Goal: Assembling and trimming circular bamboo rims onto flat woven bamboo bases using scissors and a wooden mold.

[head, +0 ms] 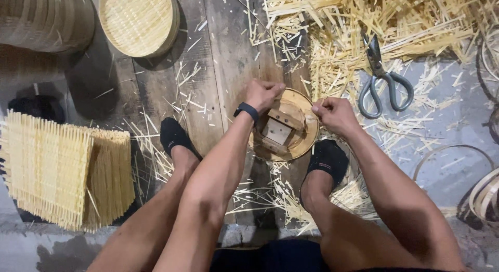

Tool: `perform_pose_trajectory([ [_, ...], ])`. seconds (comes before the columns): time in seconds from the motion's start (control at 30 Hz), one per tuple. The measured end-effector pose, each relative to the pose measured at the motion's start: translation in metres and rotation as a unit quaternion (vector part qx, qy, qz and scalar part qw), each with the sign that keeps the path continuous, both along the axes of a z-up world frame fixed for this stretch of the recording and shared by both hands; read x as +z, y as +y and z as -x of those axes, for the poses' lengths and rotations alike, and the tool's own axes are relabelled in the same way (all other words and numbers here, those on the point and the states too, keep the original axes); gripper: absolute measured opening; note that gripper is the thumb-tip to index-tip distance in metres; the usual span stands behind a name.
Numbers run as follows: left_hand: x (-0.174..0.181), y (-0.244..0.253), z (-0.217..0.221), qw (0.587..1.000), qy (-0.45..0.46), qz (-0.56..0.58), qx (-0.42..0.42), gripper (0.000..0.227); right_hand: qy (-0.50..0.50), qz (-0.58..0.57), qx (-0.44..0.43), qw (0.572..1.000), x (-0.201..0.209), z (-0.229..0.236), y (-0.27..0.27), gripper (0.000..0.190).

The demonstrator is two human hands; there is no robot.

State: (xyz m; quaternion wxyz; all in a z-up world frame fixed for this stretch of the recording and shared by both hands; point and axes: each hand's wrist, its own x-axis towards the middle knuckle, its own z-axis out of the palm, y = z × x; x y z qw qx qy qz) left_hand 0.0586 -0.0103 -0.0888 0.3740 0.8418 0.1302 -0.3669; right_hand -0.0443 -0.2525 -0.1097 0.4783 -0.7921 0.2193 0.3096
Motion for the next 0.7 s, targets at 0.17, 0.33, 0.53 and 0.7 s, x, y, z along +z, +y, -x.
perform_pose_trajectory([
  [0.17,-0.017,-0.005,0.007,0.995,-0.097,-0.012,0.004,0.032,-0.066,-0.052,-0.004,0.996,-0.015,0.003,0.006,0.016],
  [0.33,-0.024,0.000,0.020,0.989,-0.101,0.027,0.109,0.038,-0.113,0.060,-0.023,0.992,0.009,0.016,0.020,0.019],
  [0.53,-0.027,0.070,0.071,0.949,-0.285,-0.053,0.123,0.028,-0.156,0.045,-0.084,0.983,0.030,0.045,0.010,0.052],
  [0.7,-0.029,0.109,0.098,0.977,-0.055,0.030,0.204,0.029,0.032,-0.191,-0.183,0.964,0.001,0.066,0.013,0.028],
])
